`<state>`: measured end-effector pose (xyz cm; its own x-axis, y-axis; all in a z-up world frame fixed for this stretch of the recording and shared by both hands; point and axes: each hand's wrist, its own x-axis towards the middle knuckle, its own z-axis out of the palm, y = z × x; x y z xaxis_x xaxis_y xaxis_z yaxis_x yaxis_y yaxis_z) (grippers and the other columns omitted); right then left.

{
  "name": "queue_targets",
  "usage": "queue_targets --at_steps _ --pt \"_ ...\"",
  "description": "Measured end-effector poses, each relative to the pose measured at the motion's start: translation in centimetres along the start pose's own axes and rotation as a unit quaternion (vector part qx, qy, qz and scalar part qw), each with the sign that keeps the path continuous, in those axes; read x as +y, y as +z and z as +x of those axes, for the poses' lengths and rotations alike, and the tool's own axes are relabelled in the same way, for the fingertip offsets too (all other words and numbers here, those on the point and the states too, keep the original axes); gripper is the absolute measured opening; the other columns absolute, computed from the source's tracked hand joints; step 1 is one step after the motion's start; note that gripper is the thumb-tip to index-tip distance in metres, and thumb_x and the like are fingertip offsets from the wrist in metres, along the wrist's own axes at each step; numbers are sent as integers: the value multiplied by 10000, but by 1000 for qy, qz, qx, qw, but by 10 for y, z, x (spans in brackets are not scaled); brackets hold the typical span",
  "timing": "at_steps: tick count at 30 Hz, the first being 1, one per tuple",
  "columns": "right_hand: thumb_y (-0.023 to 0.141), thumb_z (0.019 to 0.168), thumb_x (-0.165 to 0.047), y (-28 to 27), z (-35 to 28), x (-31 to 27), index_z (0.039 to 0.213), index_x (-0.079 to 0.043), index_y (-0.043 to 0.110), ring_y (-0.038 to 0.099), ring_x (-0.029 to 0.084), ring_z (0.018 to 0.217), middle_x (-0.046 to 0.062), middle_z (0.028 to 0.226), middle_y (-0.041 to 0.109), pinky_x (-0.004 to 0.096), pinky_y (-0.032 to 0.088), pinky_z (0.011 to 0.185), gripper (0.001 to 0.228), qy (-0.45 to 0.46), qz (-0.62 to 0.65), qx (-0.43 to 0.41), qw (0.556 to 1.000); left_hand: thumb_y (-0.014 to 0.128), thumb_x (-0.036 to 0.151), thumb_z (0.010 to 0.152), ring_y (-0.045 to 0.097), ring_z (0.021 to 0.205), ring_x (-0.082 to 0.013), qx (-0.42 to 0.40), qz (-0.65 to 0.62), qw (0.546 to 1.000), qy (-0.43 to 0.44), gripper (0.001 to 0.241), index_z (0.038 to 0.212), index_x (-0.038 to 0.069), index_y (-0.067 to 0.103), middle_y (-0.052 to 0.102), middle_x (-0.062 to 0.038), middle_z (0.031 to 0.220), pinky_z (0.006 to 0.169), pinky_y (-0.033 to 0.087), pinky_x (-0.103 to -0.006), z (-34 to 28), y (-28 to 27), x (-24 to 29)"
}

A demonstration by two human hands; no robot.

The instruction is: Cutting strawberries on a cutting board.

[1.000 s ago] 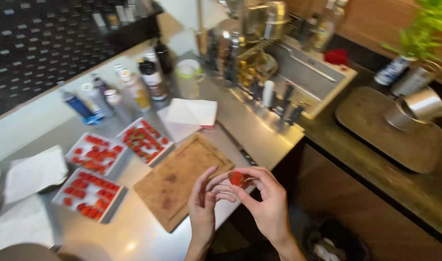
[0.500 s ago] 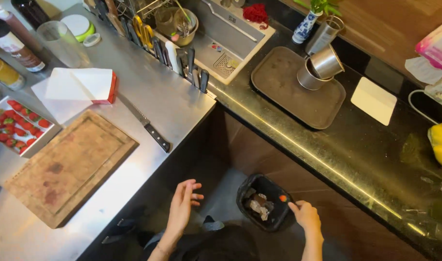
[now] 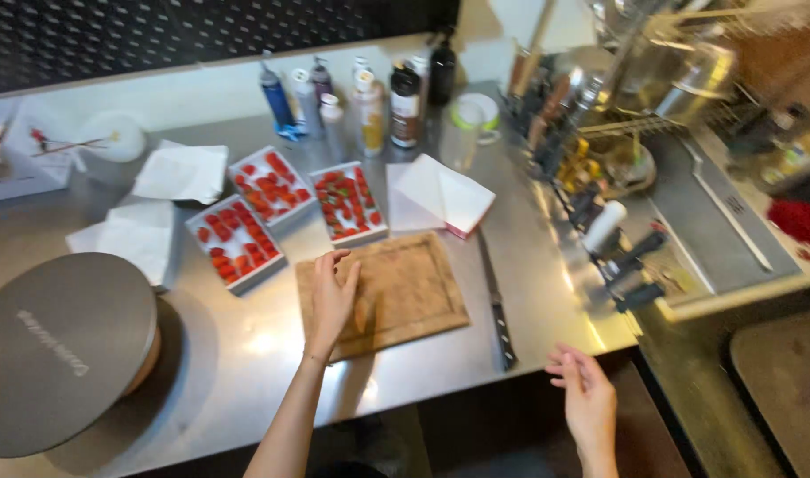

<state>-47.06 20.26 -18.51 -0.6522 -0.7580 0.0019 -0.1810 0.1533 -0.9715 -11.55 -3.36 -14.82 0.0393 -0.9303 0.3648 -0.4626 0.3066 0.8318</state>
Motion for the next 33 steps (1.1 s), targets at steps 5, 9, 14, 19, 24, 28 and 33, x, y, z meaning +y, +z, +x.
queue_targets --at_steps 5,9,14,19,24,28,33 --pt "586 1011 -199 144 35 -14 1237 -20 700 749 220 960 145 1100 784 329 572 821 310 -15 -75 -125 989 677 122 924 556 1177 -404 44 108 992 55 396 1257 -66 573 584 -240 1232 1017 458 -455 97 -5 -133" --pt "660 966 -243 202 62 -16 1201 -45 710 728 234 1004 133 1131 758 340 554 868 310 -156 -254 -76 951 659 89 858 559 1118 -379 -5 284 957 62 405 1231 -45 577 588 -218 1229 959 470 -455 145 10 -197" --pt "653 957 -245 251 88 -17 1221 -65 714 765 228 951 139 1101 768 342 587 818 325 -42 -223 -99 969 620 67 856 568 1065 -341 -40 363 925 107 297 1150 29 613 603 -169 1181 873 466 -438 163 1 -202" --pt "635 972 -242 291 99 -48 1206 -69 719 773 217 929 126 1103 782 341 579 825 302 -40 -198 -132 970 605 25 819 553 1052 -341 -64 344 928 130 328 1146 18 608 597 -165 1171 892 444 -436 161 -18 -181" --pt "611 985 -207 304 104 -50 1204 -24 701 775 190 1007 133 1113 801 316 579 879 299 -14 -31 -217 976 586 -39 820 537 1095 -325 -68 234 954 175 412 1230 2 601 571 -149 1138 1020 413 -458 129 -37 -95" --pt "577 1016 -172 248 102 -56 1243 9 665 729 192 1070 145 1165 765 300 548 952 303 -1 42 -177 983 620 43 746 542 1093 -331 -143 150 951 230 464 1209 19 612 585 -129 1151 971 438 -453 79 -31 2" --pt "554 1034 -180 131 108 3 1276 45 601 668 237 1124 159 1245 693 343 515 953 334 -30 -71 27 997 628 104 856 561 1067 -285 -220 72 915 331 334 1185 50 614 593 -102 1165 946 451 -445 3 57 64"
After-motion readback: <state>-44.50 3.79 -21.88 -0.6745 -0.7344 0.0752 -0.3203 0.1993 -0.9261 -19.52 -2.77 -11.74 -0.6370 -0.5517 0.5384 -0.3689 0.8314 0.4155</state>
